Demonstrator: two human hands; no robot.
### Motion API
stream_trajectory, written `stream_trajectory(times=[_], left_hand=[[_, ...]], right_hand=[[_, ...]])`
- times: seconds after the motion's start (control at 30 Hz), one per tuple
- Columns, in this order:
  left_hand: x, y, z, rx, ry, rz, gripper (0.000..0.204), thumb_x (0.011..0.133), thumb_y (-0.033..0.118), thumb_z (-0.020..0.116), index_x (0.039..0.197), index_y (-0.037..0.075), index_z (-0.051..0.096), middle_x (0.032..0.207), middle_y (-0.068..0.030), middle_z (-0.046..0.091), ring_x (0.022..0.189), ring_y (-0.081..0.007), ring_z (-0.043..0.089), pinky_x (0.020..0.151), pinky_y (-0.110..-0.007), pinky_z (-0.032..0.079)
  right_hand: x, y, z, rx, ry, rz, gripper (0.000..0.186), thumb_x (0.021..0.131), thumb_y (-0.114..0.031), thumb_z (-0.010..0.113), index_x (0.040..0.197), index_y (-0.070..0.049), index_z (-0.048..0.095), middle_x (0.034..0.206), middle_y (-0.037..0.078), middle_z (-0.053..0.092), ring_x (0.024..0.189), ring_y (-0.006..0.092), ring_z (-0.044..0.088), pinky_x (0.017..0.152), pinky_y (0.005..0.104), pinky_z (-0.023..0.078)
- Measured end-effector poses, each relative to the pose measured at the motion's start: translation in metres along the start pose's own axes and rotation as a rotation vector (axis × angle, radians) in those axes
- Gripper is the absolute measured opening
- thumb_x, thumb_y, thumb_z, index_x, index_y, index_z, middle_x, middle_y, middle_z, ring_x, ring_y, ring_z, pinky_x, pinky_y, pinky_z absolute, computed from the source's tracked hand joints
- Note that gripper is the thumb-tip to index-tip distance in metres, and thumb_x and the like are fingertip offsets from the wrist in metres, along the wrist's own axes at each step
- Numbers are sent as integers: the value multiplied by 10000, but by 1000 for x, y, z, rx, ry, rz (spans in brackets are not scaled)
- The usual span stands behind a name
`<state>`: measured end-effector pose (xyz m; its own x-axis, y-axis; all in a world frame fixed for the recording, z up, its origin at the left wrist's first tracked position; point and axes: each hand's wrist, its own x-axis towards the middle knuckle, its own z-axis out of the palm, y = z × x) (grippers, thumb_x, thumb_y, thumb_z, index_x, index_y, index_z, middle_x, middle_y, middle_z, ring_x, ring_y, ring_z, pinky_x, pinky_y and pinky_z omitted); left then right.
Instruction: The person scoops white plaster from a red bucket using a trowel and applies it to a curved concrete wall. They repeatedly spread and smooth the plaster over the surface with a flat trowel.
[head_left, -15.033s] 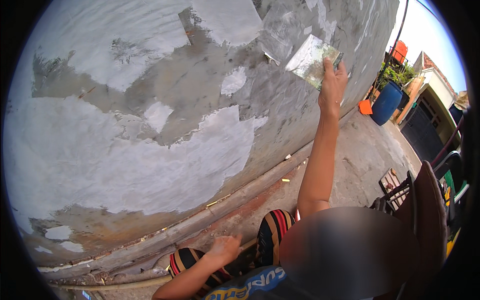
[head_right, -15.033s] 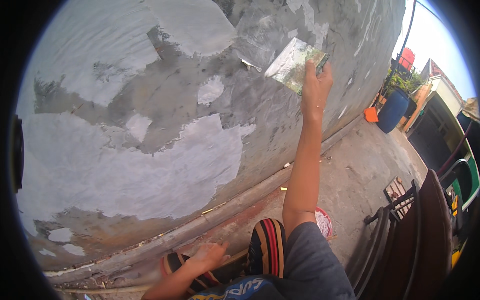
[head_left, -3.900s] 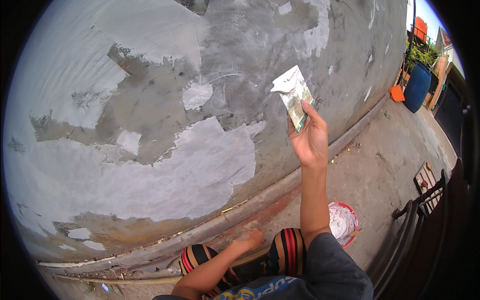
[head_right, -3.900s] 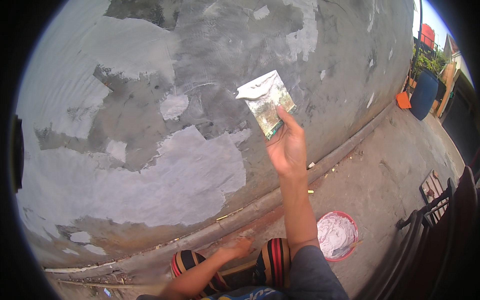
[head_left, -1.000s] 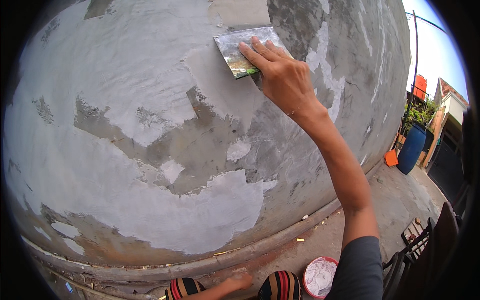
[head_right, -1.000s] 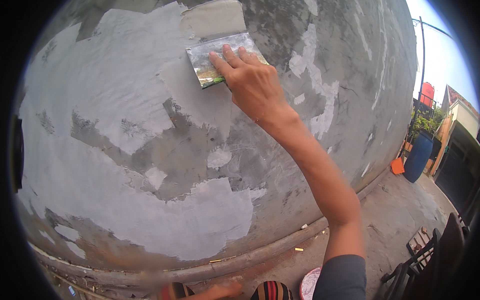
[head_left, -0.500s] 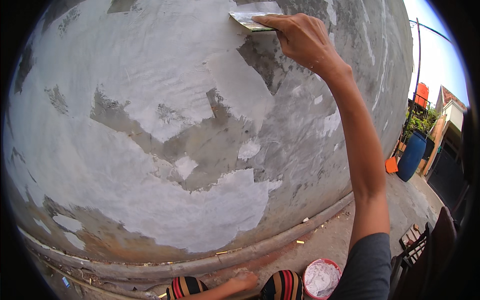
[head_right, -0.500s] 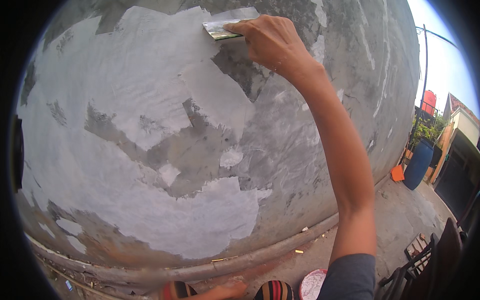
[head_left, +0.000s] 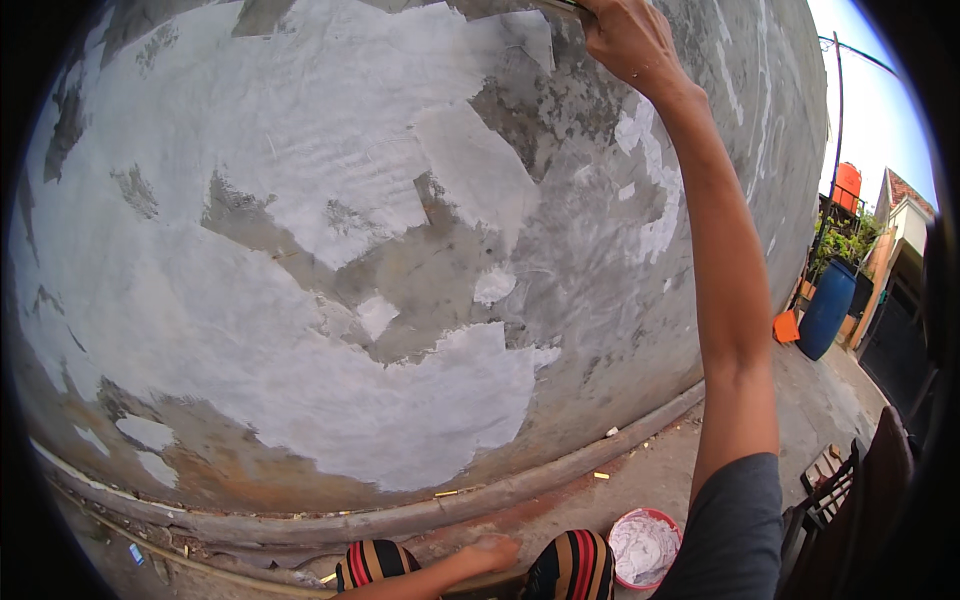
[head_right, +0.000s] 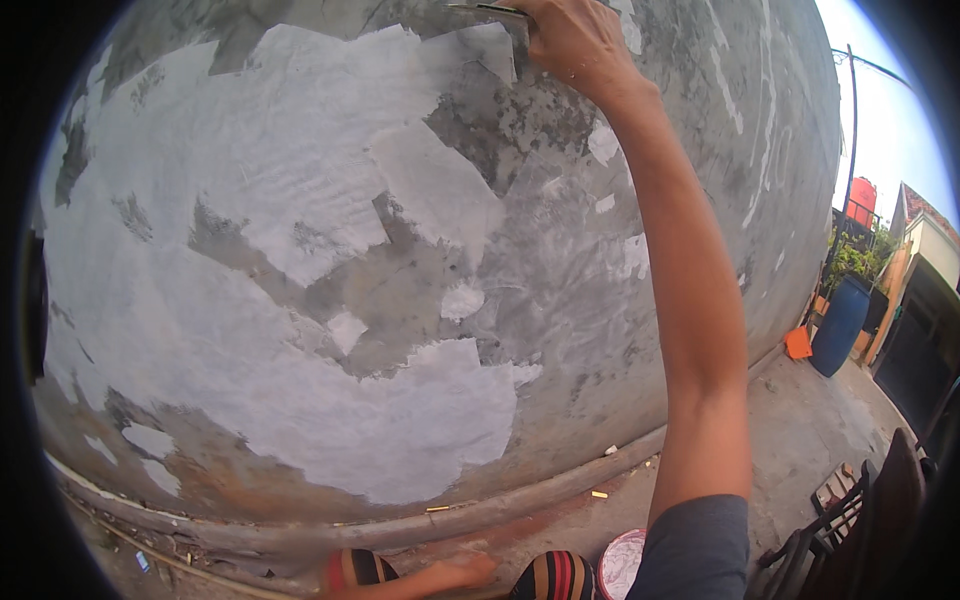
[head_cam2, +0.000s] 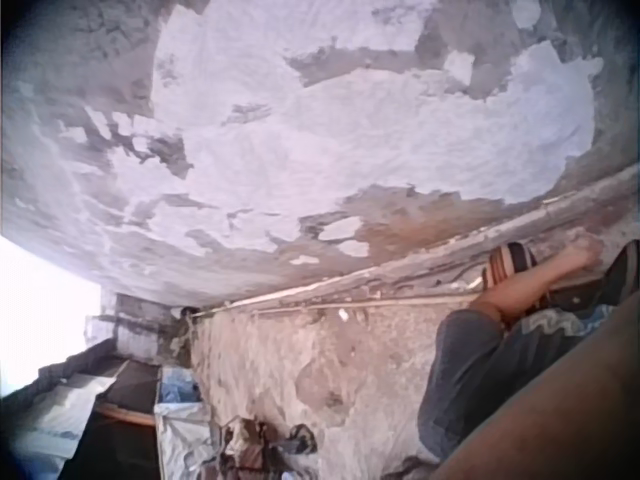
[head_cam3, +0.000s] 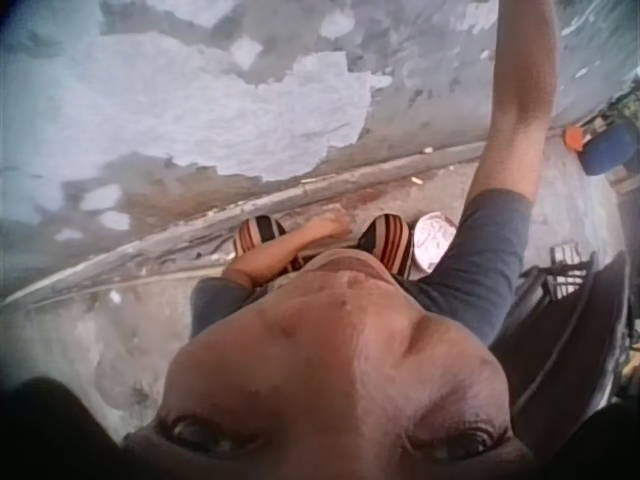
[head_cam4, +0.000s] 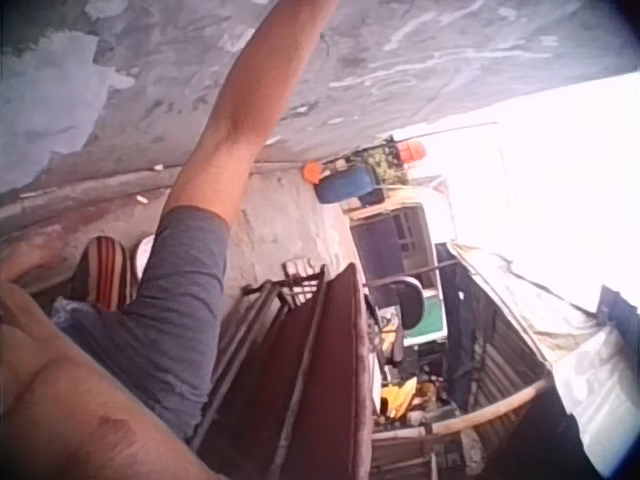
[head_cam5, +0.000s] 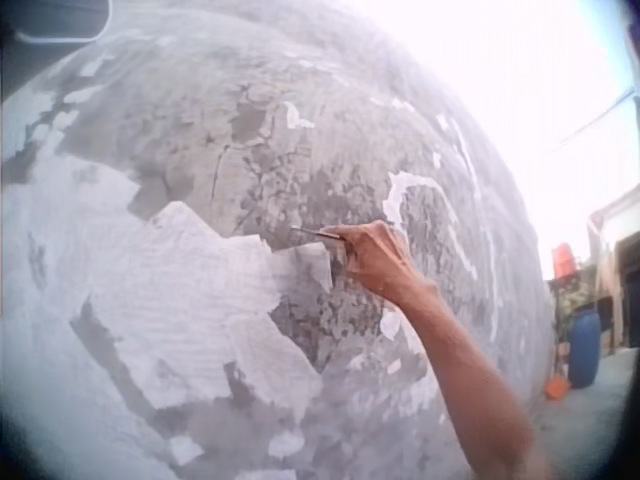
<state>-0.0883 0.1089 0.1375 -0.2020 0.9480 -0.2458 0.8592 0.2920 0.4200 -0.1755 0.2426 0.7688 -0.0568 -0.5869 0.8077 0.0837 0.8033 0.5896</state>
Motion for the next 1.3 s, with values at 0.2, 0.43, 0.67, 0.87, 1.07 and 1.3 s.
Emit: stream_trajectory(times=[0.2,0.43,0.67,0.87,1.07,1.3], left_hand=[[-3,1,-13,82,-77,-32,311,899,234,504,1094,30,633,994,-224,705,932,-374,701,775,-516,549],[-3,-1,-11,55,-97,-86,307,894,213,513,1121,37,622,997,-220,706,944,-381,698,779,-509,551],[8,-10,3,-7,-47,-46,322,891,238,524,1124,29,599,950,-219,704,927,-383,692,779,-514,543],[-3,4,-22,-20,-96,-45,315,884,199,505,1119,14,607,985,-228,698,962,-387,685,814,-514,531],[-8,3,-20,-37,-107,-65,311,890,181,480,1121,20,611,1015,-234,693,989,-393,677,824,-505,528],[-2,-2,-4,-7,1,19,372,890,264,539,1174,27,576,998,-231,688,973,-382,669,833,-498,520]], right_hand=[[-37,-20,13,-18,-166,54,431,842,-1,564,1210,-186,691,964,146,715,767,313,684,733,398,540],[-93,-61,-8,140,-218,73,468,835,24,593,1242,-197,666,1046,83,726,742,267,697,645,345,541],[-113,-90,39,-32,118,193,520,772,28,638,1234,-207,671,1098,60,718,787,248,714,659,316,553],[-142,-151,44,-84,-27,156,508,731,31,623,1225,-83,661,1147,194,681,827,263,724,662,309,567],[-159,-153,-11,258,-236,197,406,800,-5,623,1173,-145,697,926,122,725,630,266,676,559,344,502],[-94,-52,-7,85,-44,325,303,871,-85,589,1145,-146,701,771,140,690,646,336,636,586,372,482]])
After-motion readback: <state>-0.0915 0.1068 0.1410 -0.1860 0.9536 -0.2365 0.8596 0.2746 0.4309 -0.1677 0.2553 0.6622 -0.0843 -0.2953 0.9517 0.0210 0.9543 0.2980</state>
